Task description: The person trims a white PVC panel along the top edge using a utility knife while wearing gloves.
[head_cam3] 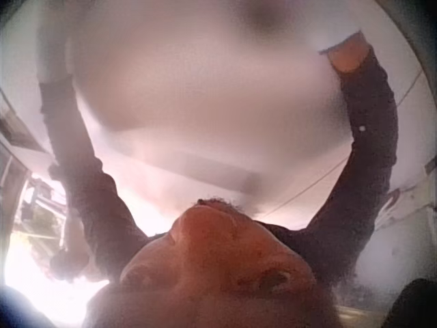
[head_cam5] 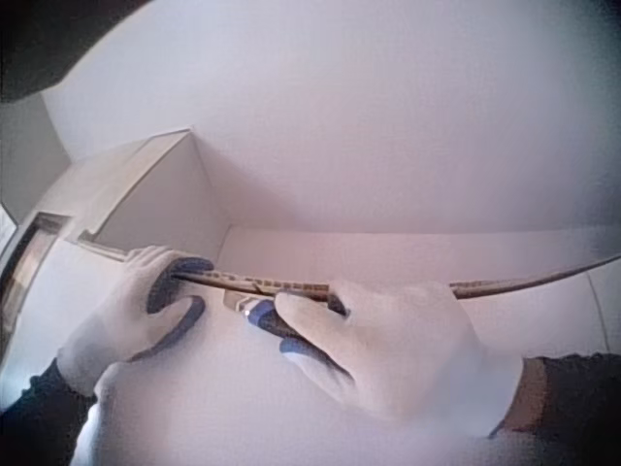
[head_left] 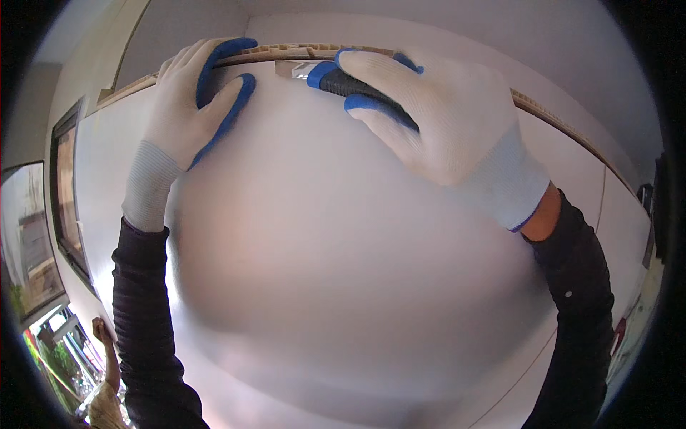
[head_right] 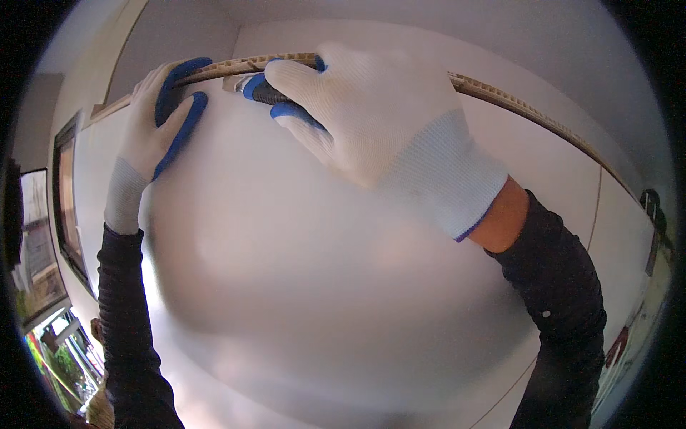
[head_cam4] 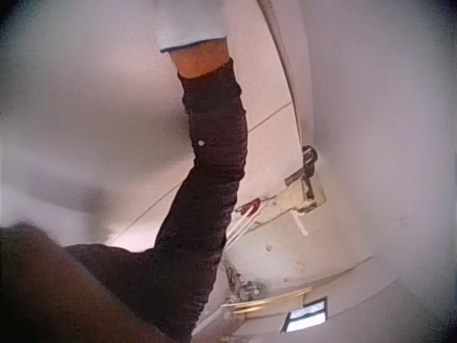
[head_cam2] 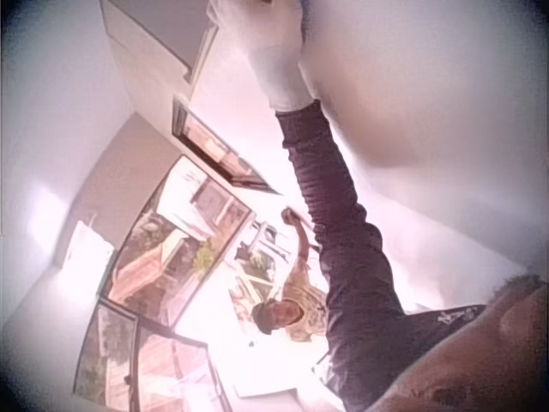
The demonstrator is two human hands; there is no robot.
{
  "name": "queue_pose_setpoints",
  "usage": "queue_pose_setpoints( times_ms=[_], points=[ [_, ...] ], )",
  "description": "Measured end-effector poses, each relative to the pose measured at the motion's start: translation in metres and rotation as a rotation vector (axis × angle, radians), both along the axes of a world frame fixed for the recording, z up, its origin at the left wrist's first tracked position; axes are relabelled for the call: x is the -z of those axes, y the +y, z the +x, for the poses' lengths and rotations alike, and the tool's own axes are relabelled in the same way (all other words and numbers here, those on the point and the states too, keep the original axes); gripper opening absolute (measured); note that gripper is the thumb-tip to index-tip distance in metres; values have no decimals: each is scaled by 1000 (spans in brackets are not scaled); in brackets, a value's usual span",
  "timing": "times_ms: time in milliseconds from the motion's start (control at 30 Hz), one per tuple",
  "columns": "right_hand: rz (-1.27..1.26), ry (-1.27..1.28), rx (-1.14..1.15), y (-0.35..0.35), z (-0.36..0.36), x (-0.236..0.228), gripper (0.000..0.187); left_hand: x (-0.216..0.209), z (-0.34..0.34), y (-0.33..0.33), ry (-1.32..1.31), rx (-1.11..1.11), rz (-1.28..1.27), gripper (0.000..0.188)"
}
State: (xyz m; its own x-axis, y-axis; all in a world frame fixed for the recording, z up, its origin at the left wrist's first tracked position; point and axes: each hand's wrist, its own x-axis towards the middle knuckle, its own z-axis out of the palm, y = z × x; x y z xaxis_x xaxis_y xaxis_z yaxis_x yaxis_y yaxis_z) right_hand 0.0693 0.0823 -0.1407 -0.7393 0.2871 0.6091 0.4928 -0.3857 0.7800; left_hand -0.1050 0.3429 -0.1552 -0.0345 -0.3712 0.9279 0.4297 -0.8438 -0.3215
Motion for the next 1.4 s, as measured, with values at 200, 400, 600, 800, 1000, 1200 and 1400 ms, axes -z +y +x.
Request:
queue_pose_setpoints(
  times_ms=[200, 400, 600, 800, 1000, 1200, 1400],
  points=[
    [12, 5, 71, 8, -5, -4, 40, -2, 1, -6, 94, 28, -132, 54],
    [48, 21, 123, 19, -8, 1, 40, -5, 2, 4, 73, 41, -154, 57],
    [76, 64, 182, 6, -11, 7, 42, -2, -7, 10, 56, 45, -138, 58],
    [107, 65, 228, -5, -2, 10, 42, -5, -1, 13, 80, 65, -127, 58],
    [95, 69, 187, -15, 1, 14, 42, -2, -2, 13, 37, 47, -143, 59],
    [134, 88, 165, -43, 18, 17, 41, -6, -2, 16, 50, 42, -68, 60],
    [115, 123, 202, -67, 19, 21, 41, -4, -1, 31, 13, 64, -110, 58]
  ],
)
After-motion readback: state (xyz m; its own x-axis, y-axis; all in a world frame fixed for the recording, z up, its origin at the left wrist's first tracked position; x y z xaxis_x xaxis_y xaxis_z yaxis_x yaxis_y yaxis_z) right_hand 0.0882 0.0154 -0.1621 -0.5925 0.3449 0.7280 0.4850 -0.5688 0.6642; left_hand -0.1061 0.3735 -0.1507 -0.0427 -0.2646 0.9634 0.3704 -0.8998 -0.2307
